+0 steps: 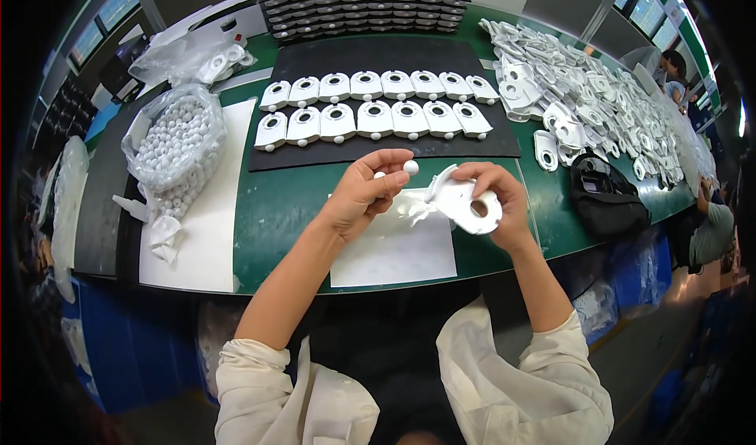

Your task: Assembling small plastic components by inserting internal parts into housings on a factory assembly line.

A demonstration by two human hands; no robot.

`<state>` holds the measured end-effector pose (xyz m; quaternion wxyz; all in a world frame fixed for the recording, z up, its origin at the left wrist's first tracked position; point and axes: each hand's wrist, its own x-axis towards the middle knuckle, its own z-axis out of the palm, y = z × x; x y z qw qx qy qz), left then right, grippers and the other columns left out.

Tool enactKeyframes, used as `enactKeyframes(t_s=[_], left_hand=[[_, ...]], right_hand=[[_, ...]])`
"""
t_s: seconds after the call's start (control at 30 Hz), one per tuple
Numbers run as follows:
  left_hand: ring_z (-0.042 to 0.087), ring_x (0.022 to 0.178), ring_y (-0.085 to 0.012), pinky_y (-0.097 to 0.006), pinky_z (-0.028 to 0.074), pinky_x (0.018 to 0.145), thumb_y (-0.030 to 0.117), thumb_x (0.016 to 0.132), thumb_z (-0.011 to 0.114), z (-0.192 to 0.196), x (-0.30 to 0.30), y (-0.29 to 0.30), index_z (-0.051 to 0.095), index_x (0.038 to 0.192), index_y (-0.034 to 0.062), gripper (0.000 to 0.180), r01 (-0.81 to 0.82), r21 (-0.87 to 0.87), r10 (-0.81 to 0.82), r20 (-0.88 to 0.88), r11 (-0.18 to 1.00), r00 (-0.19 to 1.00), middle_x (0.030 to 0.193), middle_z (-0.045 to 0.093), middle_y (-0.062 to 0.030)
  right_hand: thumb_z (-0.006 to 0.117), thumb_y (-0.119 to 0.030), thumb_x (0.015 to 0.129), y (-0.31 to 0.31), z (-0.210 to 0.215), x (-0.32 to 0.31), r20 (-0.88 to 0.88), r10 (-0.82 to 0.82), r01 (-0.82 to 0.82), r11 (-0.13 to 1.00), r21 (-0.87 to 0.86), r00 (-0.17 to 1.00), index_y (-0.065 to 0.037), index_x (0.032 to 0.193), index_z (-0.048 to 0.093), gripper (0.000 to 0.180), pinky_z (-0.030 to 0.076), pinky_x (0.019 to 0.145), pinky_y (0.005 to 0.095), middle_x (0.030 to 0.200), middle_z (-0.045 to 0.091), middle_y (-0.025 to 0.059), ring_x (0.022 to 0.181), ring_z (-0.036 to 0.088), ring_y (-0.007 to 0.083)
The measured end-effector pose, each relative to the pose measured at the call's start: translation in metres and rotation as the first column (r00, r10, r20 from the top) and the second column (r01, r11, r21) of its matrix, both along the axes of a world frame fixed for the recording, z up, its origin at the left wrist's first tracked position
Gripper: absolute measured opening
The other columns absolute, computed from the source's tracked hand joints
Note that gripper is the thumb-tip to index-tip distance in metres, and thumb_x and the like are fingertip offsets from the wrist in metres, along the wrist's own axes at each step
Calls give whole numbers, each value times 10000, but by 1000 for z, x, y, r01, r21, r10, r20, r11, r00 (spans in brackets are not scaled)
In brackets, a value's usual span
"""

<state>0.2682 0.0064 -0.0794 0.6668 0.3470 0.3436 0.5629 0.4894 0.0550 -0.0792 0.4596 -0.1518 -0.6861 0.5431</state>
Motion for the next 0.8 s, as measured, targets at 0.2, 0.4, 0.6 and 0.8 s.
enactKeyframes(t_s=[0.2, 0.4, 0.6, 0.8], left_hand=[[365, 556, -8, -157, 232, 442, 144, 790, 675, 0, 0, 0, 563, 1105, 36, 352, 16, -48, -17, -25, 999, 1000, 774, 543, 36], [365, 575, -7, -154, 234, 449, 151, 814, 646, -1, 0, 0, 563, 1133, 46, 346, 51, -35, -51, -12, 998, 999, 741, 533, 44], [374, 579, -9, -147, 232, 453, 184, 819, 644, 3, 6, -1, 561, 1118, 62, 334, 70, -45, -72, -53, 997, 996, 688, 487, 53], [380, 576, -14, -146, 238, 453, 199, 818, 647, 0, 4, -1, 573, 1008, 79, 236, 72, -56, -76, -66, 996, 995, 674, 477, 52]], right_hand=[[630, 90, 547, 1, 23, 3, 211, -355, -4, 503, 864, 911, -48, 705, 551, 224, 497, 765, 318, 1001, 636, 68, 944, 580, 267], [608, 90, 634, 6, 18, 0, 146, -288, 63, 609, 791, 946, -44, 775, 543, 205, 495, 754, 304, 1016, 622, 93, 936, 583, 241], [473, -69, 923, 6, -18, -18, -219, 46, -115, 942, -315, 975, -79, 1046, 447, 126, 446, 876, 323, 1048, 553, 94, 978, 552, 169], [471, -92, 928, 2, -19, -27, -211, 16, -123, 854, -506, 977, -92, 1130, 449, 203, 457, 870, 328, 1058, 560, 45, 977, 560, 159]])
